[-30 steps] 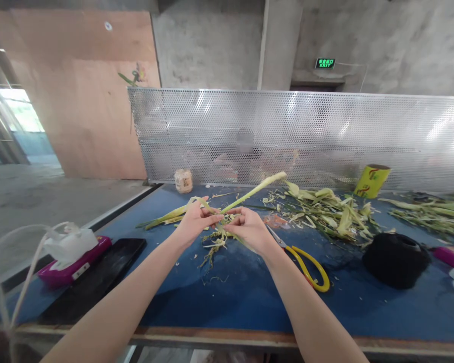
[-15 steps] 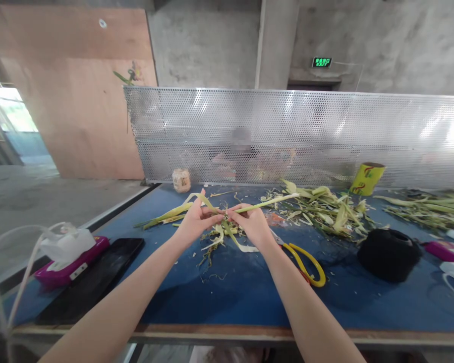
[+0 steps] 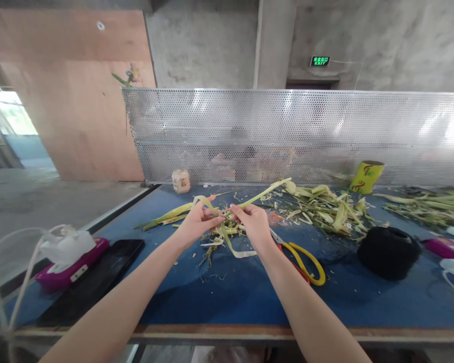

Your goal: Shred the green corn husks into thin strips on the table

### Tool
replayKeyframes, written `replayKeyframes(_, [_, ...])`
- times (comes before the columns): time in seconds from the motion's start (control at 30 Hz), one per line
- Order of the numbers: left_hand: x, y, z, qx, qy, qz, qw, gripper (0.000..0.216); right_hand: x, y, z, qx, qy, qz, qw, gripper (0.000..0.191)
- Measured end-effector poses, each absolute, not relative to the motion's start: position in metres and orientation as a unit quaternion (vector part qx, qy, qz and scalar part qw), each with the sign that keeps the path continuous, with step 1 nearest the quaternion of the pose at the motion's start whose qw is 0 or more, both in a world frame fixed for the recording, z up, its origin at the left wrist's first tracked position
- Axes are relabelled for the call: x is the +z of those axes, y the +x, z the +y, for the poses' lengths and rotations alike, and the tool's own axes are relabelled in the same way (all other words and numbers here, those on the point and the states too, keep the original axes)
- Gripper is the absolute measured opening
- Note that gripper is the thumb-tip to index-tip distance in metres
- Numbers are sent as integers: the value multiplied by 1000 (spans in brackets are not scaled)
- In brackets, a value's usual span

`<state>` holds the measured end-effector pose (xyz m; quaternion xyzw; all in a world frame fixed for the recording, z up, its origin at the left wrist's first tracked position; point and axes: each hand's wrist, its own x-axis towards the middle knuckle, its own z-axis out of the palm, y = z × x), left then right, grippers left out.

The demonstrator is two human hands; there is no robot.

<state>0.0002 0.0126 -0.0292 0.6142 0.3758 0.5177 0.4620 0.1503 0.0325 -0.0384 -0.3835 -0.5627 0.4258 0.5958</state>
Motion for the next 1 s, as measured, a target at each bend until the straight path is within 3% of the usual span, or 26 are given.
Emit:
replayKeyframes(0.27, [-27, 3, 12, 541, 569, 347, 513, 60, -38, 153, 38, 452, -351, -568, 591, 30])
replayKeyframes(0.43, [-26, 3, 13, 559, 561, 359, 494, 70, -41, 147, 36, 477, -352, -621, 513, 30])
replayKeyframes(0.7, [-30, -1, 15, 572, 566, 401, 436, 99, -43, 140, 31, 521, -345, -624, 470, 28])
replayKeyframes(1.0, [-26, 4, 9, 559, 592, 404, 418, 97, -47, 138, 27, 472, -386, -637, 472, 32])
